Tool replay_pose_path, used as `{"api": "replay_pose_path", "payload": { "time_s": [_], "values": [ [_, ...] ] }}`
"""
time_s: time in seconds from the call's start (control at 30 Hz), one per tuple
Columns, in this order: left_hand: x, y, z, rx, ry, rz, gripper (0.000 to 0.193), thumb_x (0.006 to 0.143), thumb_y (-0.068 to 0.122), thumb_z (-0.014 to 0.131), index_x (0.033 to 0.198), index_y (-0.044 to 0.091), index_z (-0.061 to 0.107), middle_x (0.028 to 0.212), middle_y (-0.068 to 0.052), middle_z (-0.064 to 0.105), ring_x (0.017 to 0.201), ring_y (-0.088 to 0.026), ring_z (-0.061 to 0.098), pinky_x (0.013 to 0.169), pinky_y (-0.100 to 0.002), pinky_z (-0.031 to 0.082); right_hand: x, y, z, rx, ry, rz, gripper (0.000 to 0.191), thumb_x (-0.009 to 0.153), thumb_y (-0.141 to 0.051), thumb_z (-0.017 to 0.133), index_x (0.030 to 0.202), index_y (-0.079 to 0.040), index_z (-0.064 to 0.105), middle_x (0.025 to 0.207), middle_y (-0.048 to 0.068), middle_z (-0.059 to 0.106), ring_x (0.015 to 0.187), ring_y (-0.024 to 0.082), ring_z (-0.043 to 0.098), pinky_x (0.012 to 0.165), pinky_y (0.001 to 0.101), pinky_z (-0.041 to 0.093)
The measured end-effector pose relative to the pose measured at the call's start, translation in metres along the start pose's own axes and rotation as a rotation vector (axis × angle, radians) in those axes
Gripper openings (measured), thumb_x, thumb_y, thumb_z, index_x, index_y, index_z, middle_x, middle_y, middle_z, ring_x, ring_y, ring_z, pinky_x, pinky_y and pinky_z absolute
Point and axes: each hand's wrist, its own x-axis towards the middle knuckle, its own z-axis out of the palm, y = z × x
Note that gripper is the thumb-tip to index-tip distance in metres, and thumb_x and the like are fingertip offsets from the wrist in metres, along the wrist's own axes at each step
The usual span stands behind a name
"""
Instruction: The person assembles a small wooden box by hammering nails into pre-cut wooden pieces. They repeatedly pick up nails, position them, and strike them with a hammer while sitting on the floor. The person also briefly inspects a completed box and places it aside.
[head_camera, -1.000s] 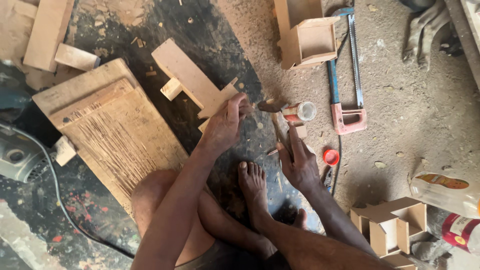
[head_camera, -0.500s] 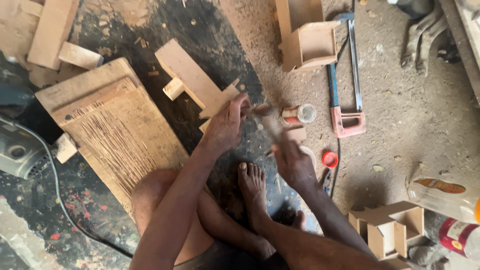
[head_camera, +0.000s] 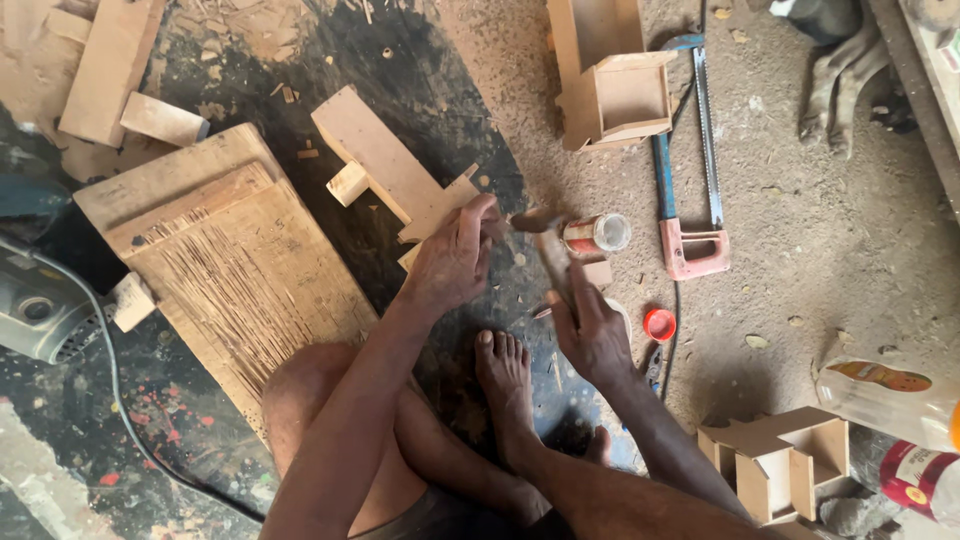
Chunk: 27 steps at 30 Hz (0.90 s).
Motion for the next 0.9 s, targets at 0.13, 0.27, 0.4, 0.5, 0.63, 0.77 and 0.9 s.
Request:
{"api": "replay_pose_path", "payload": {
  "time_s": [0.13,0.27,0.4,0.5,0.63,0.77,0.9],
  "values": [
    [-0.0022,0.0011,0.0007,0.013,0.022,0.021,0.061,0.089,-0.003,0.064,0.142,-0.001,0.035,0.118,-0.017,0.067,0.112,-0.037,0.065,0.095,-0.045,0.056,-0.0026,-0.0018,0.0018,-0.08,-0.019,-0.014,0.062,0.099,-0.017,0.068,0.152,0.003,0.042,0.101,0.028,0.072,0.068,0.039,0.071,0.053,0.0465,0.057],
    [-0.0023,0.0012,0.0009,0.015,0.011,-0.01,0.06,0.088,-0.002,0.064,0.141,-0.001,0.036,0.116,-0.018,0.067,0.111,-0.036,0.066,0.094,-0.045,0.056,-0.001,-0.0009,0.0008,-0.114,-0.08,0.01,0.065,0.097,-0.022,0.069,0.152,0.0,0.044,0.093,0.024,0.072,0.065,0.039,0.071,0.055,0.0473,0.058],
    [-0.003,0.001,0.0009,0.023,0.014,-0.016,0.059,0.089,-0.002,0.064,0.142,0.0,0.037,0.117,-0.018,0.068,0.111,-0.037,0.066,0.095,-0.045,0.056,-0.0016,0.0007,0.0008,-0.037,0.004,-0.023,0.062,0.104,-0.02,0.065,0.156,0.001,0.039,0.098,0.022,0.071,0.07,0.035,0.072,0.056,0.0438,0.058],
    [-0.003,-0.0005,0.0016,0.037,0.011,-0.01,0.061,0.088,-0.002,0.062,0.143,-0.002,0.036,0.118,-0.021,0.066,0.108,-0.038,0.067,0.094,-0.046,0.056,0.0001,0.0032,0.0032,-0.145,-0.097,-0.024,0.063,0.1,-0.021,0.067,0.153,0.001,0.042,0.092,0.021,0.072,0.061,0.035,0.069,0.051,0.0452,0.057],
    [-0.0032,-0.0015,0.0015,0.048,0.007,0.012,0.06,0.089,-0.003,0.061,0.143,-0.001,0.034,0.118,-0.019,0.067,0.108,-0.037,0.067,0.093,-0.045,0.057,-0.0018,0.0041,0.0043,-0.053,0.052,-0.052,0.062,0.102,-0.018,0.065,0.155,0.003,0.041,0.099,0.022,0.071,0.07,0.035,0.072,0.055,0.0425,0.059],
    [-0.005,-0.0015,0.0006,0.058,-0.006,-0.01,0.064,0.088,-0.004,0.063,0.144,-0.001,0.033,0.118,-0.021,0.066,0.108,-0.039,0.066,0.092,-0.047,0.056,-0.0026,0.0047,0.0075,-0.291,-0.04,-0.193,0.062,0.097,-0.015,0.066,0.15,0.007,0.041,0.107,0.028,0.073,0.064,0.035,0.07,0.044,0.0417,0.052],
    [-0.0037,-0.0028,0.0004,0.096,-0.029,-0.017,0.067,0.083,-0.004,0.063,0.143,-0.001,0.034,0.117,-0.022,0.066,0.107,-0.039,0.066,0.093,-0.047,0.056,-0.0023,0.0066,0.0095,-0.104,-0.011,-0.049,0.061,0.098,-0.016,0.067,0.151,0.004,0.044,0.098,0.023,0.072,0.06,0.032,0.07,0.048,0.0407,0.055]
  ]
}}
